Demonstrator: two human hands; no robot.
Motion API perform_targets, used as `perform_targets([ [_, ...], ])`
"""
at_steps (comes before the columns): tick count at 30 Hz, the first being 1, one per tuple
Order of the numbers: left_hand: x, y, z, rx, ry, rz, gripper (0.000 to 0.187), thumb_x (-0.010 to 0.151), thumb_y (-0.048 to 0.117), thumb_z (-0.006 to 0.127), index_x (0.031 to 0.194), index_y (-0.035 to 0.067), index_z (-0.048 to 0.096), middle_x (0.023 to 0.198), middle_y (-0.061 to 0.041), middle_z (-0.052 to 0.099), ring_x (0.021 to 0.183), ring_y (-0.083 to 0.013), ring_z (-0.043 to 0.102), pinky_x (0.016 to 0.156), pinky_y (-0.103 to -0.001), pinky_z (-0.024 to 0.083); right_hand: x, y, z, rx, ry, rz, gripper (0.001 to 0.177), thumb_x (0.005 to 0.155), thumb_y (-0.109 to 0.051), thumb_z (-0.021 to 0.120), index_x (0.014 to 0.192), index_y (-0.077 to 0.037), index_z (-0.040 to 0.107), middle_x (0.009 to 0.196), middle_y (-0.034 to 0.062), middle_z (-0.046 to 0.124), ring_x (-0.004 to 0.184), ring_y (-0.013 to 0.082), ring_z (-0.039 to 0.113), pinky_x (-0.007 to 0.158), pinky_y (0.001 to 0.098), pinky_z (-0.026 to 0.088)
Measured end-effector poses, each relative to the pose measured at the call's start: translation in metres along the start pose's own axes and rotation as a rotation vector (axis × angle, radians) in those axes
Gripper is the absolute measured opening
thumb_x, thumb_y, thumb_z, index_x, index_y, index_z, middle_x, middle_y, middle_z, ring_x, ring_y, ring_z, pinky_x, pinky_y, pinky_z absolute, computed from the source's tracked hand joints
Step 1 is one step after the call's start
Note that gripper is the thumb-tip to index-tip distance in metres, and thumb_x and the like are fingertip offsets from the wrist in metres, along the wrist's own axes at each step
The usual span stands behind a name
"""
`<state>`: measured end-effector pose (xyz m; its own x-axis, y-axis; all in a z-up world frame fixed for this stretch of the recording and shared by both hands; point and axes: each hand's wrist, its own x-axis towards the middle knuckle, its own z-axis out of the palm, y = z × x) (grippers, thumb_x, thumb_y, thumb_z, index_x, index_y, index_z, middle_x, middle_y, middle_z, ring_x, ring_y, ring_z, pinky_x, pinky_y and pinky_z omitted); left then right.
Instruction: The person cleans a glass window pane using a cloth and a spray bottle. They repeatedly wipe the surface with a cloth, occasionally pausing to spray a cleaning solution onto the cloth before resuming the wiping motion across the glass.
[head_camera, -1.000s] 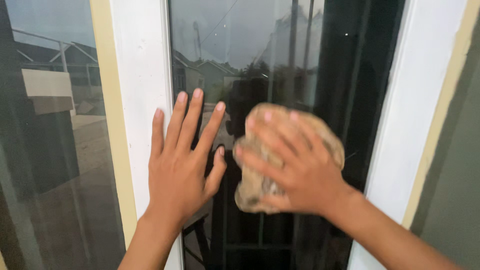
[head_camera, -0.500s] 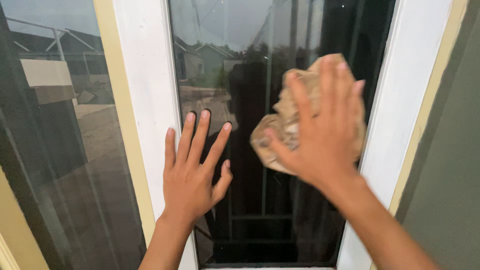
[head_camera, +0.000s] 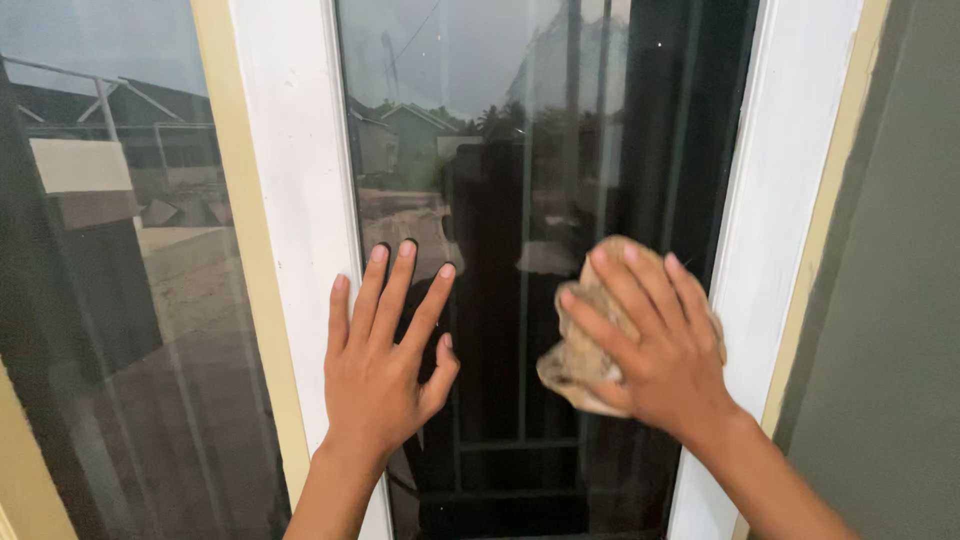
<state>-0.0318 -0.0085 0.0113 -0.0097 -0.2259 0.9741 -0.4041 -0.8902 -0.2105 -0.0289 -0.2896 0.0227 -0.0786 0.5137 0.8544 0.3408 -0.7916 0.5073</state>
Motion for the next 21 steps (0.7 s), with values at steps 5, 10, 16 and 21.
perform_targets([
  [5, -0.001, 0.001, -0.001, -0.019, 0.026, -0.04, 0.059, 0.089, 0.016, 0.063, 0.147, 0.023, 0.059, 0.161, -0.019, 0.042, 0.152, -0.0379, 0.034, 0.124, -0.055, 0.026, 0.048, -0.009, 0.012, 0.016, 0.108, 0.153, 0.073, 0.073, -0.041, 0.082, 0.141, -0.023, 0.063, 0.157, 0.0146, 0.05, 0.15, 0.037, 0.042, 0.125, 0.0586, 0.03],
  [10, -0.002, 0.002, -0.005, -0.004, -0.001, -0.061, 0.06, 0.087, 0.012, 0.062, 0.146, 0.023, 0.06, 0.16, -0.017, 0.044, 0.152, -0.0382, 0.036, 0.123, -0.056, 0.028, 0.044, -0.04, 0.029, 0.123, 0.058, -0.007, 0.075, 0.074, -0.054, 0.084, 0.14, -0.023, 0.063, 0.151, 0.0164, 0.05, 0.144, 0.0383, 0.042, 0.119, 0.0613, 0.028],
  [16, -0.001, 0.006, 0.0, -0.022, 0.031, -0.06, 0.055, 0.091, 0.017, 0.062, 0.145, 0.022, 0.06, 0.16, -0.016, 0.045, 0.152, -0.0367, 0.036, 0.123, -0.055, 0.028, -0.029, -0.049, 0.027, 0.11, -0.038, -0.169, 0.059, 0.08, -0.039, 0.08, 0.137, -0.037, 0.066, 0.155, 0.0004, 0.056, 0.148, 0.0213, 0.047, 0.126, 0.048, 0.035],
  [21, -0.005, 0.006, 0.001, -0.059, -0.001, -0.07, 0.059, 0.089, 0.031, 0.063, 0.146, 0.019, 0.058, 0.161, -0.018, 0.042, 0.152, -0.0377, 0.035, 0.124, -0.058, 0.023, -0.025, -0.024, 0.015, 0.173, 0.027, 0.048, 0.069, 0.076, -0.053, 0.078, 0.137, -0.026, 0.061, 0.153, 0.0088, 0.049, 0.145, 0.0315, 0.041, 0.12, 0.0576, 0.03],
])
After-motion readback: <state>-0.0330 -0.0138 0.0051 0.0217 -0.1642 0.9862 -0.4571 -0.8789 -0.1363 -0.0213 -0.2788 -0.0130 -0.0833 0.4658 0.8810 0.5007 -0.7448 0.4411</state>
